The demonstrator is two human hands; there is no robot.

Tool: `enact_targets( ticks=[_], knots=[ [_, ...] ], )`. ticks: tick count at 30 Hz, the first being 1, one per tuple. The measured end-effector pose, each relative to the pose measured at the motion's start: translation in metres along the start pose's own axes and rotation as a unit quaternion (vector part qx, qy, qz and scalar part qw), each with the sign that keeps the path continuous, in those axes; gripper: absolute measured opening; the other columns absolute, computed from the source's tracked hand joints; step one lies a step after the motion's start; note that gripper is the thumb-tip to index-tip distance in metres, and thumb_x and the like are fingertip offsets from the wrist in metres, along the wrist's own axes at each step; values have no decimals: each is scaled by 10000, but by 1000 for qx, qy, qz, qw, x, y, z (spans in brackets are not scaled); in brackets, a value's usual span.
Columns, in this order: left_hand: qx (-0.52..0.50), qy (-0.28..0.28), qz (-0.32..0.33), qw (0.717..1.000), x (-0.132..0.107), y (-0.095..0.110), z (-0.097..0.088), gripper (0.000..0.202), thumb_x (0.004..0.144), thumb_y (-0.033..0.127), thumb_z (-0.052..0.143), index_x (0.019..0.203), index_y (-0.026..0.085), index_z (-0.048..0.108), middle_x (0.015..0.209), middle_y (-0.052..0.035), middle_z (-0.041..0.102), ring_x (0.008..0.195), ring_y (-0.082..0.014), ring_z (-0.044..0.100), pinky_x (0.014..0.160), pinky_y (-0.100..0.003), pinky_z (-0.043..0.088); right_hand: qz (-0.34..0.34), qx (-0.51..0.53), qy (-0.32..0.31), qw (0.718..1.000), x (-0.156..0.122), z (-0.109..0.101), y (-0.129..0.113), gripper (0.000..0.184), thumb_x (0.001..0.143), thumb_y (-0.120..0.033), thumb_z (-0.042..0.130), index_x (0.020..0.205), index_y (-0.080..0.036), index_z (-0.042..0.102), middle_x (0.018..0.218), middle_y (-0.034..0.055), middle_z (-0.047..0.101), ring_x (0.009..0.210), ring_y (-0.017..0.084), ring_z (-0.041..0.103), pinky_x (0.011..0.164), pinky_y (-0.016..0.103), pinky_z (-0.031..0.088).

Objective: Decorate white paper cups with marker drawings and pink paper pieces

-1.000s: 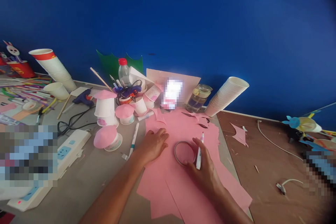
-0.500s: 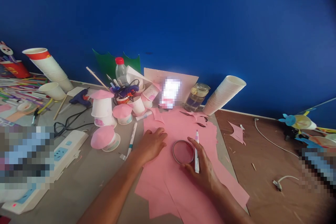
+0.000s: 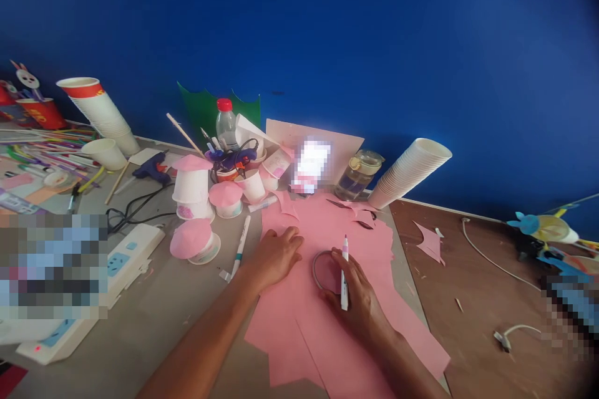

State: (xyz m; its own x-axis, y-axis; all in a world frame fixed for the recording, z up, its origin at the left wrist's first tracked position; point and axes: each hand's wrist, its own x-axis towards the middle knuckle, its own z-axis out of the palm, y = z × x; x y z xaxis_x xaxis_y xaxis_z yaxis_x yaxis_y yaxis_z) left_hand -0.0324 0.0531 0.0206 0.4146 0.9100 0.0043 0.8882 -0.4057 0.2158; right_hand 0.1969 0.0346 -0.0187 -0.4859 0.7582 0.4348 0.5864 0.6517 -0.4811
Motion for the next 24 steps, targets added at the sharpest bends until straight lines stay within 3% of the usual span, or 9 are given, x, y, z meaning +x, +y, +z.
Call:
enact_targets(
  ticks=[17, 24],
  knots=[
    [-14, 2, -1, 1000, 0, -1, 1, 158, 902, 255, 445, 1029, 212, 529, 1206, -73, 538, 851, -192, 617, 768, -359, 418, 3, 5, -2, 1000, 4, -1, -1, 642, 810, -239, 595, 1389, -211, 319, 1262, 155, 545, 1198, 326, 498, 923, 531, 489],
    [-104, 41, 71, 991, 3, 8, -1, 276, 921, 225, 412, 1148, 273, 561, 1400, -36, 468, 1159, -190, 540, 924, -352, 398, 9, 13, 0, 1000, 6, -2, -4, 670, 793, -236, 620, 1387, -195, 314, 1240, 170, 553, 1161, 328, 523, 905, 521, 505]
  ],
)
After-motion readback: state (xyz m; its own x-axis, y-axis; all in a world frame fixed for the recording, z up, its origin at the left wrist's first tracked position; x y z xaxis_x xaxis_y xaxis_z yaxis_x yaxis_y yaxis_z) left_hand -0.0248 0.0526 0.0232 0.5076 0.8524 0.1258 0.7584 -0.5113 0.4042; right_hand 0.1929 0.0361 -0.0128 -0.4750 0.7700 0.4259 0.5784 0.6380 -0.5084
